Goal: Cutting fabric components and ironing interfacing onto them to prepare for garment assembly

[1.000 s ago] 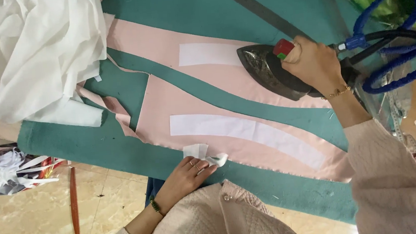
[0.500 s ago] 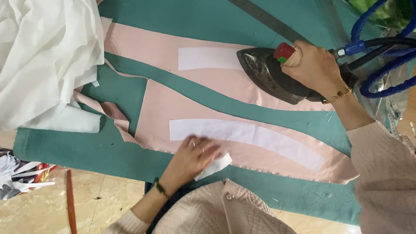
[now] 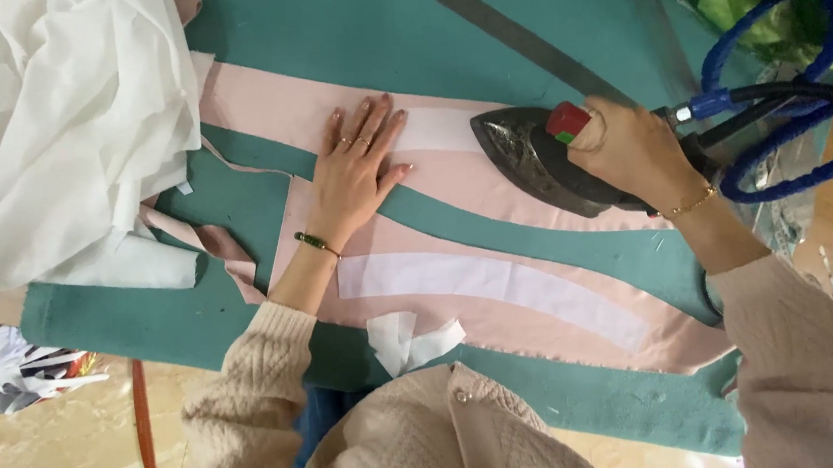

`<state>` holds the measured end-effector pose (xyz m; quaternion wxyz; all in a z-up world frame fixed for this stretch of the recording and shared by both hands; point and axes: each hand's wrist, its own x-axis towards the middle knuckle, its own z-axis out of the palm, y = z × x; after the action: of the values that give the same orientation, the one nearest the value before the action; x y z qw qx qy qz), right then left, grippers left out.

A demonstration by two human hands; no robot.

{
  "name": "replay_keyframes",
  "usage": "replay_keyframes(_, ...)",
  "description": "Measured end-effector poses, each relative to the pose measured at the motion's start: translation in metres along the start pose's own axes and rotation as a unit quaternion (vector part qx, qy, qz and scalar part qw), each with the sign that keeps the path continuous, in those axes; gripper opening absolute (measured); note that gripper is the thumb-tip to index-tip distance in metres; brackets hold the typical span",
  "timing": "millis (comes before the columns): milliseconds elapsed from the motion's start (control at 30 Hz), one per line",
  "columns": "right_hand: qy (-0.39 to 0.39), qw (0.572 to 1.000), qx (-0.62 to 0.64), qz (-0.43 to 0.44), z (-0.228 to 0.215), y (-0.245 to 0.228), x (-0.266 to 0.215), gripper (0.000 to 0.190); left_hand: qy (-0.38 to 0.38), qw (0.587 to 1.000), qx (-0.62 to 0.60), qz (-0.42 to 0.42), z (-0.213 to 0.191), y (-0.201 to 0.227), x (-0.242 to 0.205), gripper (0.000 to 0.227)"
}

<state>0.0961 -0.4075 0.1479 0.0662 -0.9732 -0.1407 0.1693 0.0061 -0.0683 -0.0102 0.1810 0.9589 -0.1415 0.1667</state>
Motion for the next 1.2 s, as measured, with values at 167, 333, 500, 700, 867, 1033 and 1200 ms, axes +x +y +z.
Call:
replay_keyframes(167,0.002,0.999,-0.024,-0.025,0.003,0.016,-0.001,0.057,-0.036,0.999,-0.01,-0.016,-0.001,0.001,-0.002,0.063)
replay_keyframes(333,-0.078,0.992,-0.099,0.02,-0.033,0.015,-0.021,0.036,-0.03,1.0,-0.002,0.006,-0.026,0.007,0.005,0.067)
replay_keyframes(500,-0.124,0.982,-0.131,0.063,-0.042,0.051,-0.081,0.045,-0.031,0.999,-0.019,0.005,-0.034,0.01,0.005,0.06)
replay_keyframes(700,-0.03,0.98,-0.135,-0.144,-0.014,0.064,-0.17,0.038,0.033,0.999,-0.015,0.033,-0.034,0.016,-0.002,0.036)
replay_keyframes(867,-0.086,0.989,-0.081,-0.085,0.036,0.071,-0.234,0.029,-0.01,0.998,-0.045,0.045,-0.026,0.043,-0.016,0.036)
replay_keyframes(1033,-0.105,0.993,-0.034,-0.041,0.06,0.066,-0.269,0.031,-0.052,0.972,-0.125,0.194,-0.032,0.096,-0.063,0.032)
replay_keyframes(1200,-0.127,0.992,-0.02,0.001,0.07,0.066,-0.292,0.04,-0.209,0.923,-0.12,0.302,-0.057,0.111,-0.135,0.06)
